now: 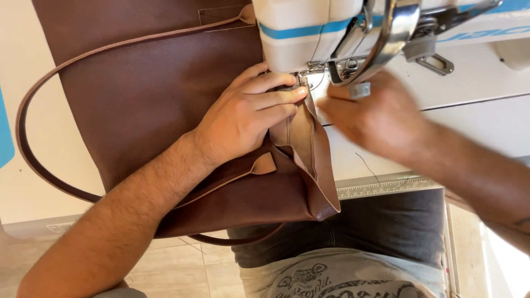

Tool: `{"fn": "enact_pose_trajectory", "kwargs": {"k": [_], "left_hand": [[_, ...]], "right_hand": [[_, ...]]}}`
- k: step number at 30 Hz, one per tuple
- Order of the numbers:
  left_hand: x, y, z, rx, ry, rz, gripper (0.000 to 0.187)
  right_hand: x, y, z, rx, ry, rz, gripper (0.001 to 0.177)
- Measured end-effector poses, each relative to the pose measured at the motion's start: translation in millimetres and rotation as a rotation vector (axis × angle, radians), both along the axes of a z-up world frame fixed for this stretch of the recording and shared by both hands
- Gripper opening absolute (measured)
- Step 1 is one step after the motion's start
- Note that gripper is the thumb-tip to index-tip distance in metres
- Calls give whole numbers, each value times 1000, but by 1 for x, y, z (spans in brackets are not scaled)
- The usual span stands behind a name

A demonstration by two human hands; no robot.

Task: Stitching the edges of a leather bag using an industrial sewing machine.

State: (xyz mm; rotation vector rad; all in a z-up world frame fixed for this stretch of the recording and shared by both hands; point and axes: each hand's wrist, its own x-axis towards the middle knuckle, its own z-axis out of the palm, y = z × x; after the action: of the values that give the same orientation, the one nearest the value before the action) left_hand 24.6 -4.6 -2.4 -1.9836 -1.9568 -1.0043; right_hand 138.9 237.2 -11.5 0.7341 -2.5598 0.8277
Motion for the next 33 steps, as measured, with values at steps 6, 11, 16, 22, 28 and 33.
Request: {"fn": "enact_pose_trajectory", "kwargs": {"k": [6,11,16,22,28,33], "left_hand": [[-2,0,-5,13,-7,6,9],[0,-2,-4,-3,6,20,12],[1,-2,-4,-15,7,29,15],[2,-6,-8,-58,-18,50,15],[2,-3,6,0,-14,55,19],[-3,-4,-3,7,-53,210,11]], "right_hand": [[28,60,-19,863,194,-714,18],[11,-6,15,221,81,45,23],[10,-5,8,218,144,65,23],[9,-9,13,299,166,54,23],[9,-12,11,439,237,-26,26],[7,-19,20,431,244,-8,20]]}}
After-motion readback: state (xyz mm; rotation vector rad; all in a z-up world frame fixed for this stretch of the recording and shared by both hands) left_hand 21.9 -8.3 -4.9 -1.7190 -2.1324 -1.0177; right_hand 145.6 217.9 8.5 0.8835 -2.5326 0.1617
